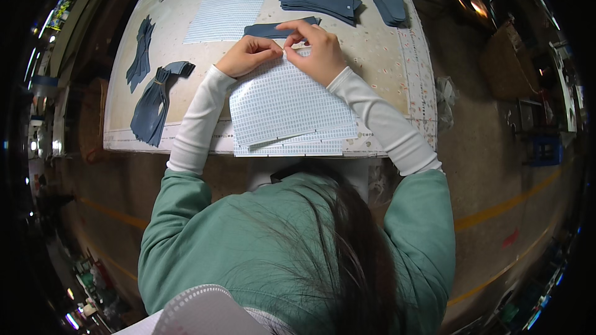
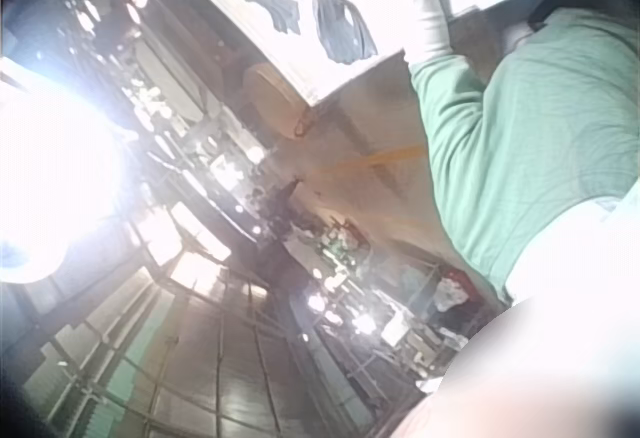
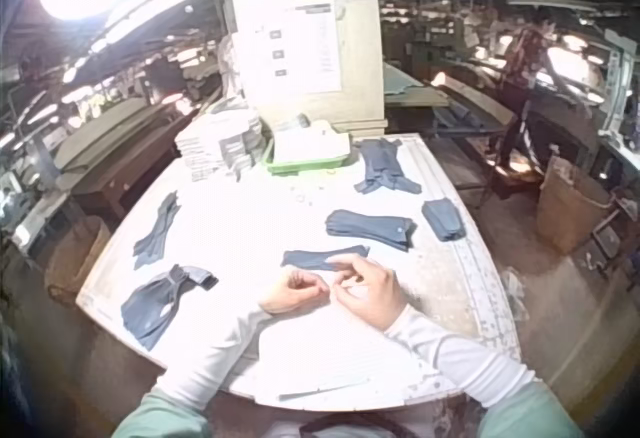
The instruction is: The person assembles small gray fabric pieces by inserting them into a white grid-like sheet on a table. They repeatedly pick up fabric pieces, align them with the grid, and press them into place. The person handles multiple pieces one at a time and occasionally adjusts their position on the sheet.
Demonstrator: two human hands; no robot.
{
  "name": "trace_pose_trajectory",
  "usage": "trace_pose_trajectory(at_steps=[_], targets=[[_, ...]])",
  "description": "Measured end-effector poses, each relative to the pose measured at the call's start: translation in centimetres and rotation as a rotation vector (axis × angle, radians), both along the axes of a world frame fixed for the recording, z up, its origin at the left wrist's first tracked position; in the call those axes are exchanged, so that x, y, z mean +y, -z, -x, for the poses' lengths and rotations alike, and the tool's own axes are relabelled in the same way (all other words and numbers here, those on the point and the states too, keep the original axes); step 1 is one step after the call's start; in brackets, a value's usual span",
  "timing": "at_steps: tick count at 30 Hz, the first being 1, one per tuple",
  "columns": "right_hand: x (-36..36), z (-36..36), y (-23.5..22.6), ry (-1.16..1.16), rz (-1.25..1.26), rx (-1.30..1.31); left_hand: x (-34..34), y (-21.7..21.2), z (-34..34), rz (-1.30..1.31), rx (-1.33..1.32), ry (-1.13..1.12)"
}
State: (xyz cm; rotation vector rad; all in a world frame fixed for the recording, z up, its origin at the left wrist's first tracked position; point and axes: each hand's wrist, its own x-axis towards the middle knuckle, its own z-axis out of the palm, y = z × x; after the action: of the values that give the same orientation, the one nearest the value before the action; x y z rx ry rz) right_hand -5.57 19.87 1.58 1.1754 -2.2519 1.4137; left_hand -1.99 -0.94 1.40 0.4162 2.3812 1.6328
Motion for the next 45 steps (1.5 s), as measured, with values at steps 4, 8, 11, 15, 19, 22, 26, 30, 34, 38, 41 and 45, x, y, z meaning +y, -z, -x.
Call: trace_pose_trajectory(at_steps=[4,8,11,15,19,22,26,30,34,38,41,45], targets=[[1.1,2.7,-0.4,0.059,0.081,-0.286,0.2,-1.1,-0.1,0.292,0.154,-0.026],[2.6,6.2,-0.1,0.151,-0.207,-0.187,-0.2,-2.4,2.6,0.531,0.540,-0.046],[2.4,7.2,0.6,0.142,-0.294,-0.188,0.2,-2.1,5.1,0.448,0.536,-0.031],[1.6,7.1,1.0,0.200,-0.474,0.020,1.3,-0.4,6.8,0.438,0.520,0.016],[0.9,6.5,1.1,0.262,-0.541,0.142,1.3,0.5,6.8,0.492,0.578,0.051],[0.6,6.6,1.1,0.304,-0.527,0.207,1.1,0.5,6.8,0.547,0.613,0.051],[1.2,7.3,1.2,0.434,-0.374,0.208,1.2,0.3,6.6,0.567,0.536,-0.054],[1.3,7.6,1.5,0.282,-0.353,-0.139,1.4,-0.1,6.3,0.351,0.614,-0.063],[0.6,6.7,2.2,0.261,-0.394,-0.111,1.2,-0.2,6.1,0.505,0.602,0.055],[0.7,6.5,2.0,0.326,-0.422,0.066,0.9,0.0,6.5,0.479,0.559,0.048],[1.2,7.0,1.5,0.339,-0.357,0.051,0.6,0.1,6.7,0.451,0.570,0.058],[1.5,7.5,1.3,0.240,-0.202,-0.127,0.9,0.3,6.6,0.343,0.607,-0.013]])
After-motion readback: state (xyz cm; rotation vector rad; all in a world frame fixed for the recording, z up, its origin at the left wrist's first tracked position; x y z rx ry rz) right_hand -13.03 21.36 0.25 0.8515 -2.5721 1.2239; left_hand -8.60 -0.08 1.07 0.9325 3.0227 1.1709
